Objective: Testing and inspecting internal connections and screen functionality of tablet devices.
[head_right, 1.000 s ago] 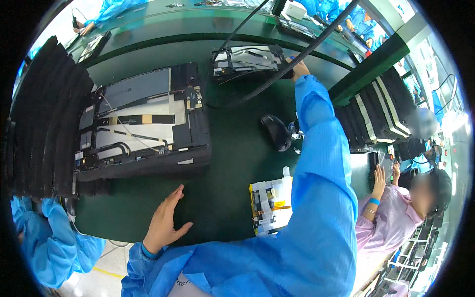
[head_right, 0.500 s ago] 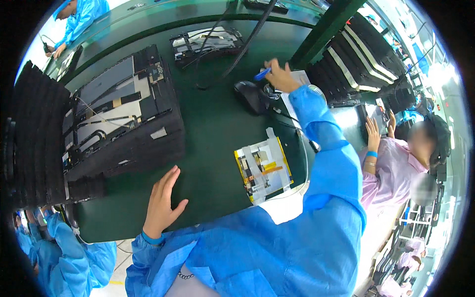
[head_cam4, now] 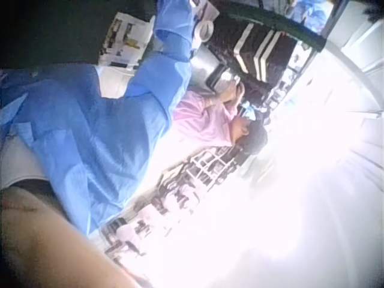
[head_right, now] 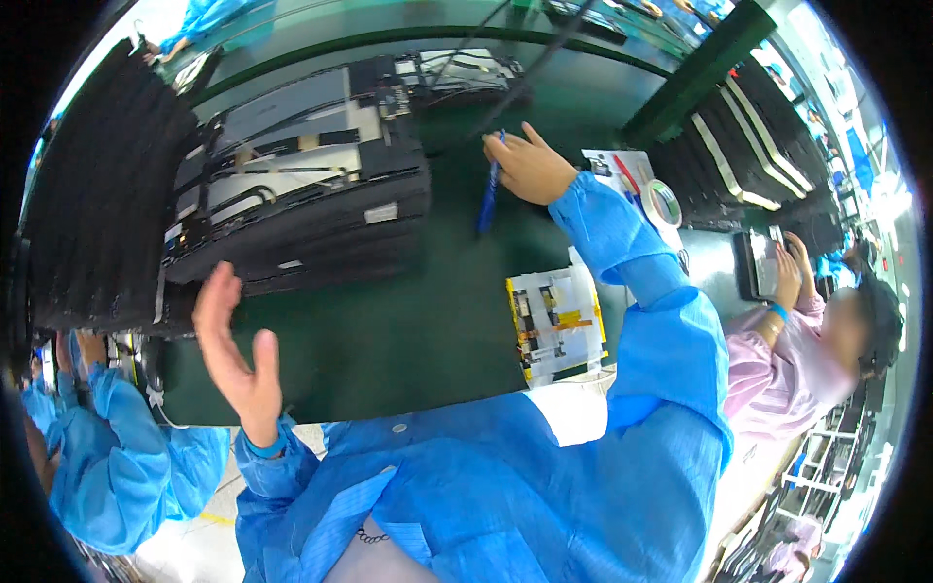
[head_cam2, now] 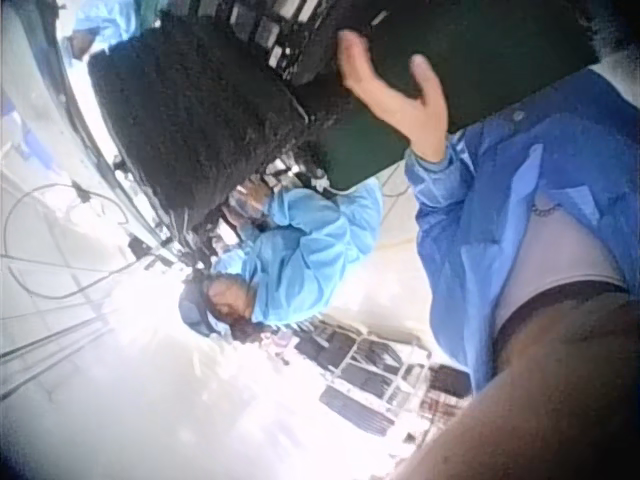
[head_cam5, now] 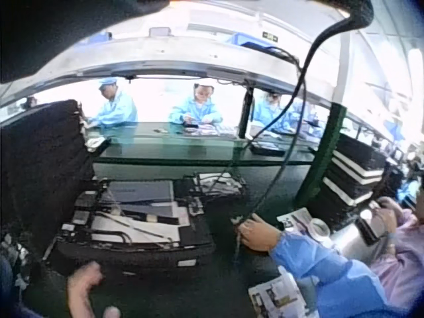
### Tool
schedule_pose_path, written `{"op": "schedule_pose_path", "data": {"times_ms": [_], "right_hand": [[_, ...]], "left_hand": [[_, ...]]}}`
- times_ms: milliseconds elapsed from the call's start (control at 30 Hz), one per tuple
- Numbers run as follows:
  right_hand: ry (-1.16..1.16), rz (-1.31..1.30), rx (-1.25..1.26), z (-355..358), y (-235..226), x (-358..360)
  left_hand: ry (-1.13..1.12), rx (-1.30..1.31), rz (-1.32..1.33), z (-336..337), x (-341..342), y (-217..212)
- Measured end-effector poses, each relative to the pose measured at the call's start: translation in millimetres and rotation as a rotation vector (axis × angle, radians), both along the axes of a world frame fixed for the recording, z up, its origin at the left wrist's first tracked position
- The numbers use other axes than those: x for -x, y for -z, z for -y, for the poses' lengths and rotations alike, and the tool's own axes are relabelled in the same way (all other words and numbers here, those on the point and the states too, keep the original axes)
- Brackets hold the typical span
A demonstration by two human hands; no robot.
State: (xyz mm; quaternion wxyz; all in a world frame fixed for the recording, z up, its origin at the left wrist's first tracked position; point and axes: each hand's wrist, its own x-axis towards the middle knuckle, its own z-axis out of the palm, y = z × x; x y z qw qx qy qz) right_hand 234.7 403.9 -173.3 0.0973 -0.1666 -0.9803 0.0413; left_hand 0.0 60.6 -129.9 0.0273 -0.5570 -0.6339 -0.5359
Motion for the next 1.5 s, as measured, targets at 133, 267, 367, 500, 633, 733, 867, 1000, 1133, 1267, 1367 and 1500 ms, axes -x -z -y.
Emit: {"op": "schedule_pose_path", "data": {"times_ms": [133,267,367,500,633,733,867,1000,1133,1267,1367,1500], "right_hand": [[0.226,0.256,0.065,12,-30,12],[0.107,-0.449,0.727,54,-73,52],[0.108,-0.699,0.904,88,-75,56],[0.312,-0.686,1.203,106,-91,28],[0.194,-0.532,1.308,138,-98,25],[0.25,-0.663,1.239,150,-97,36],[0.233,-0.726,1.134,152,-97,39],[0.231,-0.77,1.086,144,-96,52],[0.243,-0.771,0.958,131,-92,62],[0.321,-0.743,0.985,97,-107,65],[0.234,-0.523,0.805,74,-111,54],[0.378,-0.782,0.802,77,-140,29]], "left_hand": [[-0.324,-0.075,-0.205,-7,23,-28],[-0.557,0.136,-0.322,-14,33,-31],[-0.451,0.143,-0.157,-23,35,-30],[-0.398,0.134,-0.175,-21,41,-32],[-0.329,0.099,0.032,-24,47,-31],[-0.307,0.092,0.035,-26,52,-26],[-0.276,0.082,0.006,-25,56,-24],[-0.24,0.051,0.051,-25,56,-24],[-0.23,0.058,0.079,-31,56,-27],[-0.255,0.06,0.045,-31,58,-28],[-0.21,0.051,0.054,-29,56,-30],[-0.193,0.078,0.088,-22,55,-29]]}}
